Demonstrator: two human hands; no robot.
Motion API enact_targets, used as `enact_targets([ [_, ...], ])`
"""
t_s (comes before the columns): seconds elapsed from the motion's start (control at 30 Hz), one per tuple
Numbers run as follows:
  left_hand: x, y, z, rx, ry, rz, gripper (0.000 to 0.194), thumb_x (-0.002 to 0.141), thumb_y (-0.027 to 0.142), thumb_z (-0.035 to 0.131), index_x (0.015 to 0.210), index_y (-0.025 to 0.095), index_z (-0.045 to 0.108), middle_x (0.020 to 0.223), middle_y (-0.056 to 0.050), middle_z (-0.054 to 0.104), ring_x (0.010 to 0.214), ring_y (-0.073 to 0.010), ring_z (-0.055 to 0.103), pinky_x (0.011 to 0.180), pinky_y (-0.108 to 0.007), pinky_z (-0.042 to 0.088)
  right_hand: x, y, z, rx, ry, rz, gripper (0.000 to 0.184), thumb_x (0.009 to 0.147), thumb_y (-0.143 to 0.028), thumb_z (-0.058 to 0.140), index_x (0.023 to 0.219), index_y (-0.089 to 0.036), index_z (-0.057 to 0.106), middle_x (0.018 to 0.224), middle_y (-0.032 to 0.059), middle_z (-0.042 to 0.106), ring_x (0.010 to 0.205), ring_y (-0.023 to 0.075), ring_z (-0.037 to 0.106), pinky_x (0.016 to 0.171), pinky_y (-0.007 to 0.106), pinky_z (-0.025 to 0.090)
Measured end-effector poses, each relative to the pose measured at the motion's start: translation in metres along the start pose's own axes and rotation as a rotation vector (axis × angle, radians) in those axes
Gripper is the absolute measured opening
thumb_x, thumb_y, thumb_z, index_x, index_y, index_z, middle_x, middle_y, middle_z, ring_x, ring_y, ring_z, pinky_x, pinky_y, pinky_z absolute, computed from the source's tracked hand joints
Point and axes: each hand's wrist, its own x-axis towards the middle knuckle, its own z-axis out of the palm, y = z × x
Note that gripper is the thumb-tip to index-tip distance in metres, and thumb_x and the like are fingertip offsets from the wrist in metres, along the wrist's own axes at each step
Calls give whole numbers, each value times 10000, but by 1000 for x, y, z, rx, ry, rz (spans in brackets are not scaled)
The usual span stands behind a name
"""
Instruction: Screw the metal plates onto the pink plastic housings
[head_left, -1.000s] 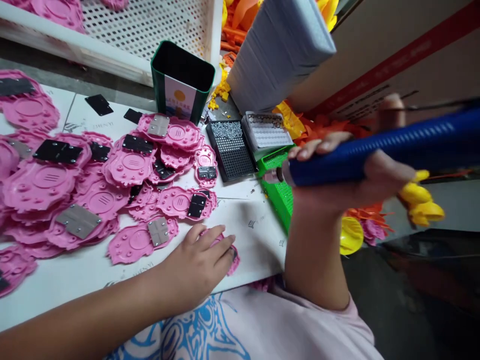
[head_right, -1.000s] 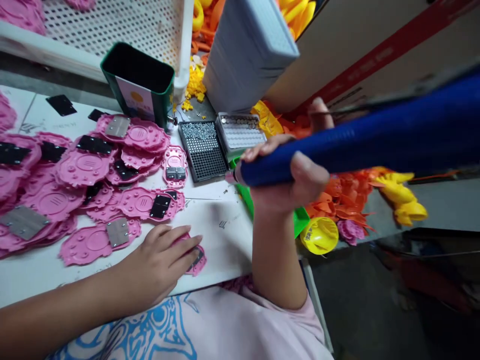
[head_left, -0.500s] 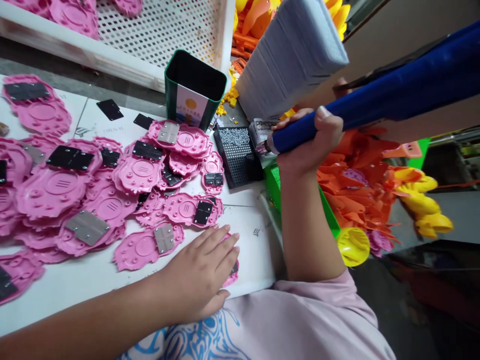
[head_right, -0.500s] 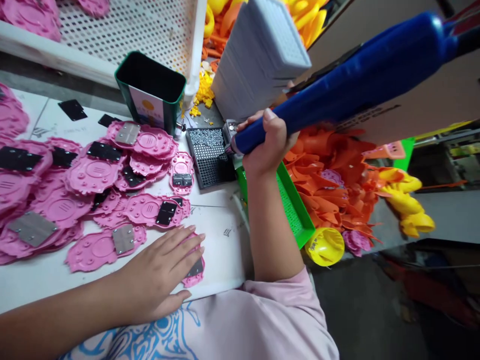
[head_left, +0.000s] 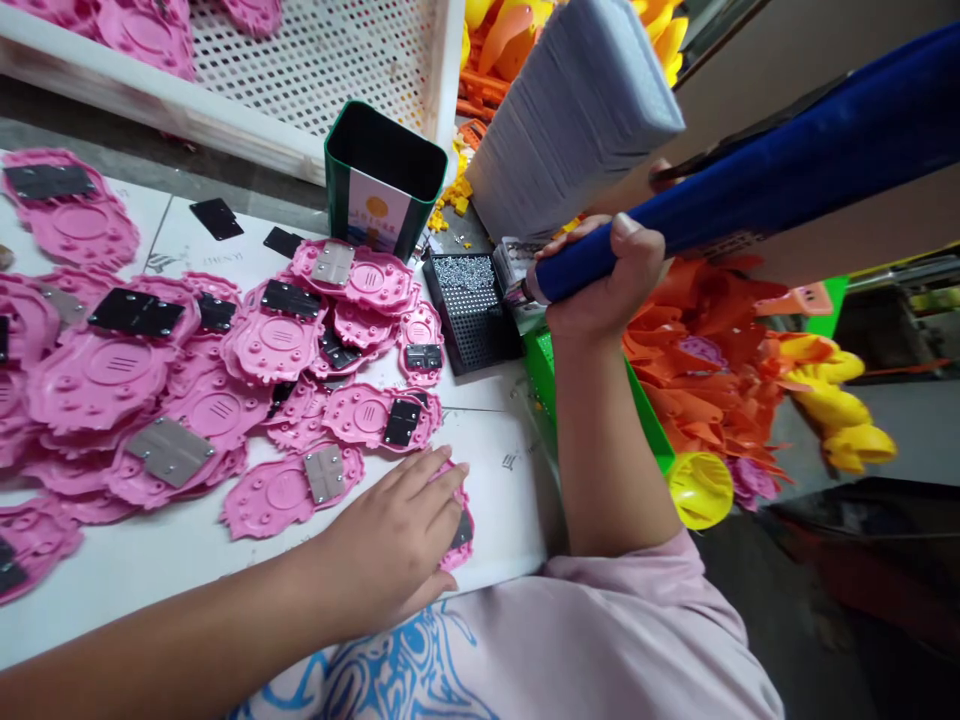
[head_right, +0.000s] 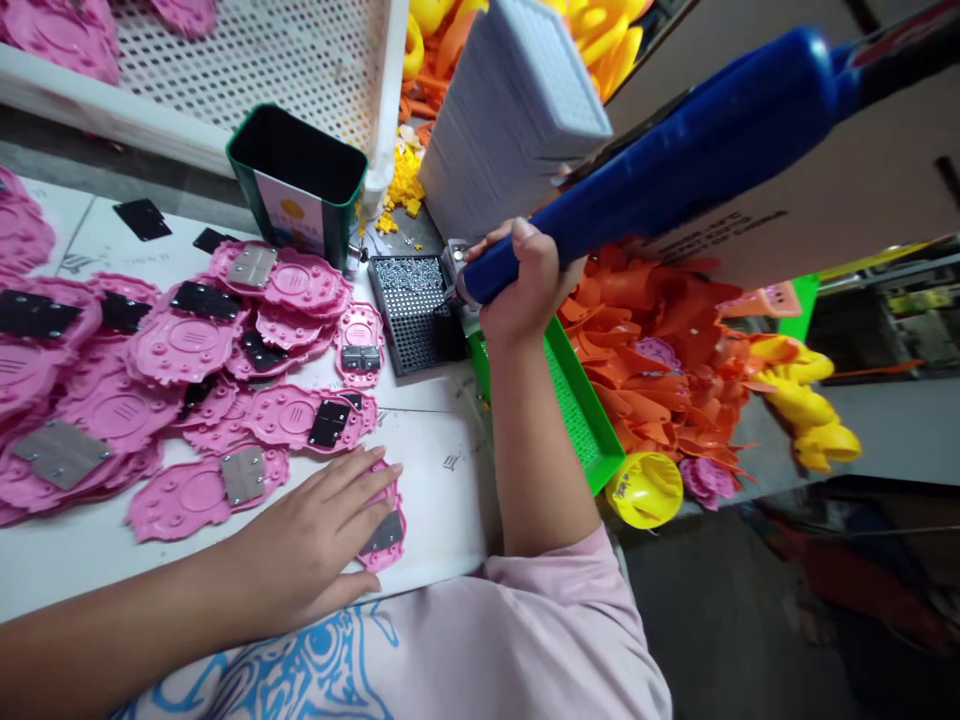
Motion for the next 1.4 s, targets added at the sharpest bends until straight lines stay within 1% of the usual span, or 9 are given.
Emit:
enact_targets([
  [0.17,0,-1,-1,-13,-14,-7,577,708,428,785,1116,58,614,1341,-227,552,1286,-411,455,1042,-539,427,-2,-11,-2,-5,-3,11,240,669,-500,481,582,-281,437,609,-16,442,524,166,505,485,348,406],
  [0.33,4,-2,-4,1,-7,14,569,698,413,798,1095,44,624,1307,-238,574,1258,-414,481,1021,-541,450,-17,-43,-7,16,-7,-56,212,663,-479,498,642,-272,455,593,-30,457,509,149,488,509,322,404],
  [0.4,5,-2,-5,-7,-7,21,567,686,398,814,1084,39,628,1293,-242,583,1246,-415,493,1007,-543,463,-34,-61,-14,62,-54,5,202,637,-424,552,783,-284,543,593,-39,495,516,152,512,519,314,421],
  [0.47,5,-3,-6,-20,-13,23,572,668,389,831,1073,38,633,1283,-241,590,1241,-419,496,1001,-545,469,-56,-78,-24,120,-129,83,328,636,-364,586,958,-305,614,576,-42,531,500,154,510,515,317,441],
  [0.63,6,-5,-6,-63,-45,6,553,659,370,842,1059,48,636,1306,-239,574,1267,-422,472,1014,-563,456,-122,-105,-50,269,-381,292,478,668,-360,664,1142,-323,609,667,-4,622,566,196,584,546,373,501],
  [0.8,6,-5,-3,-67,-14,2,525,654,360,840,1032,57,637,1312,-221,574,1261,-411,470,1021,-558,452,-165,-111,-50,240,-277,294,478,692,-376,652,1157,-287,587,696,5,618,595,187,581,580,378,484],
  [0.93,5,-4,-1,-68,-7,1,507,659,346,836,1032,69,633,1316,-216,571,1266,-403,462,1019,-552,449,-174,-114,-50,197,-204,310,497,713,-367,653,1195,-302,552,717,0,606,635,188,578,619,386,476],
  [1.13,5,-4,-1,-92,-21,-20,518,657,332,840,1056,86,621,1338,-208,556,1291,-392,443,1042,-549,424,-170,-108,-57,261,-272,235,500,709,-338,616,1201,-283,545,728,9,601,626,200,576,585,390,478],
  [1.4,7,-3,-4,-82,-47,-14,483,668,334,833,1023,80,627,1330,-222,558,1287,-401,447,1033,-553,435,-177,-113,-52,176,-194,310,490,730,-397,664,1196,-325,530,734,-14,591,638,192,568,625,397,473],
])
